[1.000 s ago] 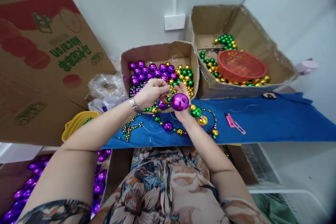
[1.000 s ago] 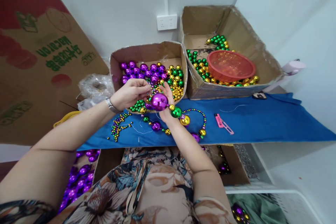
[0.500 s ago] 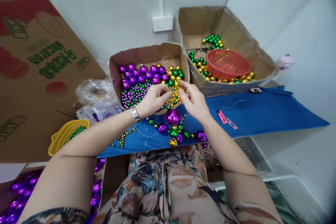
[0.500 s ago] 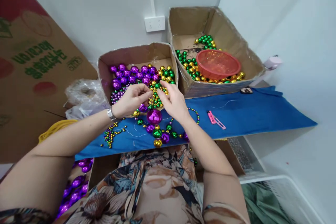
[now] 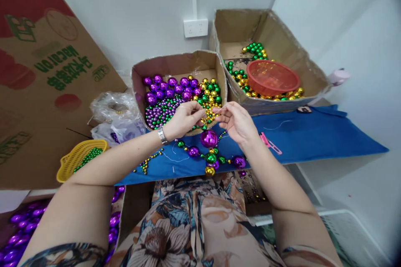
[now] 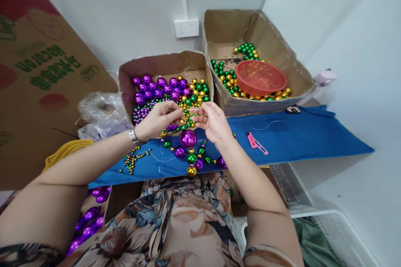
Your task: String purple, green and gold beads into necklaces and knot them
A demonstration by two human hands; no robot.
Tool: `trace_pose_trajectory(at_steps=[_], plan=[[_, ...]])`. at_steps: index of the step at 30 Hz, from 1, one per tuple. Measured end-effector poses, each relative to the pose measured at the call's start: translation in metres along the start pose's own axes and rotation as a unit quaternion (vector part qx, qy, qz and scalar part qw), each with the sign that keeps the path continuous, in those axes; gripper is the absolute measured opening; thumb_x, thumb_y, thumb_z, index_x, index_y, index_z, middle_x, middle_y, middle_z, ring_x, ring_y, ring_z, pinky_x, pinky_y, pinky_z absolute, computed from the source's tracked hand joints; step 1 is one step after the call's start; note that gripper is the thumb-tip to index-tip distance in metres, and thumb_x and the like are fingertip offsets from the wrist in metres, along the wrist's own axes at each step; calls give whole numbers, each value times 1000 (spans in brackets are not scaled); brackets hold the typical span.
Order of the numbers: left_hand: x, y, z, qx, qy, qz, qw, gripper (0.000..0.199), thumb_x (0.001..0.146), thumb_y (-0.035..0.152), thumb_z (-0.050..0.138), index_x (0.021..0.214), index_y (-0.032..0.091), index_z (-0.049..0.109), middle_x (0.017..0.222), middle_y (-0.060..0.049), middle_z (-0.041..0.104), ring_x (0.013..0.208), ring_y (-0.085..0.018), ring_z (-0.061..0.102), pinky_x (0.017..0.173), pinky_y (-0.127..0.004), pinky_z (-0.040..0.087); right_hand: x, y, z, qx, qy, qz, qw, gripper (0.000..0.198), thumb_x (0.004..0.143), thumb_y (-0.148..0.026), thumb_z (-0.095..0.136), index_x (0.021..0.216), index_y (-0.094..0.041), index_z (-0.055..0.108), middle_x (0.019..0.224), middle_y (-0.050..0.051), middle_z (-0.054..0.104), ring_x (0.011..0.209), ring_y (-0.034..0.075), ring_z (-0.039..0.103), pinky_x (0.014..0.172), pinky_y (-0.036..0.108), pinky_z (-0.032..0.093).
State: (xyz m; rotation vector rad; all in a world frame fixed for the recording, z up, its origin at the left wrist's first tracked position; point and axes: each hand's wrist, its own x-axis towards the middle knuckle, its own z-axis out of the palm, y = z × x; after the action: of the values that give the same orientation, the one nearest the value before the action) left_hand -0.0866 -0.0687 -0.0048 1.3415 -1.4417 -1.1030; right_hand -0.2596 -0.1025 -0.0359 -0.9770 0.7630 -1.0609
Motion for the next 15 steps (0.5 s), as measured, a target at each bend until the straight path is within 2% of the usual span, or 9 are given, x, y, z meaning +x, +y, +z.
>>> trace_pose_trajectory(at_steps=[2, 4, 6, 7, 8, 10, 13, 15], plan=[[2, -2, 5, -30, 20, -14, 999, 18, 88, 13, 58, 70, 15, 54, 69, 0, 61, 54, -5, 58, 55, -18, 53, -20, 3, 10, 7, 14, -30, 999, 27, 86, -45, 57, 82, -23, 42, 87, -1, 65, 76, 12, 67, 63, 25, 55], [3, -2, 10, -50, 39, -37, 997, 19, 88, 10, 56, 69, 15, 52, 67, 1, 60, 52, -4, 57, 53, -17, 52, -46, 14, 24, -22, 21, -90, 995, 22, 91, -42, 50, 81, -23, 43, 89, 1, 62, 92, 15, 67, 79, 32, 58], [3, -1, 14, -59, 43, -62, 995, 18, 89, 10, 55, 71, 14, 52, 67, 0, 61, 50, -5, 58, 47, -16, 48, -71, 31, 36, -124, 6, -173, 977, 20, 95, -39, 44, 83, -24, 48, 93, 4, 62, 101, 18, 65, 89, 38, 56], [2, 1, 16, -62, 39, -69, 995, 17, 89, 11, 55, 72, 14, 52, 68, 0, 61, 50, -6, 59, 44, -16, 46, -80, 40, 40, -189, -8, -220, 957, 20, 96, -36, 44, 83, -24, 51, 97, 5, 62, 104, 19, 64, 92, 40, 54], [1, 2, 17, -63, 35, -72, 995, 17, 90, 11, 54, 73, 14, 52, 69, 0, 62, 49, -6, 59, 43, -17, 45, -86, 50, 42, -254, -21, -268, 929, 18, 96, -34, 44, 85, -23, 54, 99, 7, 61, 108, 21, 62, 95, 43, 53], [-1, 5, 17, -64, 30, -71, 995, 17, 90, 11, 54, 73, 14, 52, 70, -1, 62, 49, -6, 60, 42, -17, 44, -87, 70, 40, -374, -34, -357, 855, 14, 94, -28, 47, 87, -23, 58, 103, 8, 61, 120, 25, 56, 103, 49, 47], [-3, 6, 13, -85, 46, -73, 993, 16, 89, 11, 55, 73, 14, 52, 72, -2, 63, 50, -6, 58, 45, -17, 46, -76, 96, 31, -534, -17, -461, 708, 11, 91, -20, 51, 88, -22, 61, 112, 8, 63, 138, 30, 40, 114, 62, 28], [-3, 4, 8, -113, 56, -70, 989, 15, 88, 12, 57, 74, 14, 52, 72, -1, 62, 52, -5, 57, 49, -19, 51, -71, 111, 26, -612, -10, -511, 603, 9, 90, -17, 54, 89, -20, 62, 121, 9, 64, 137, 29, 40, 114, 62, 27]])
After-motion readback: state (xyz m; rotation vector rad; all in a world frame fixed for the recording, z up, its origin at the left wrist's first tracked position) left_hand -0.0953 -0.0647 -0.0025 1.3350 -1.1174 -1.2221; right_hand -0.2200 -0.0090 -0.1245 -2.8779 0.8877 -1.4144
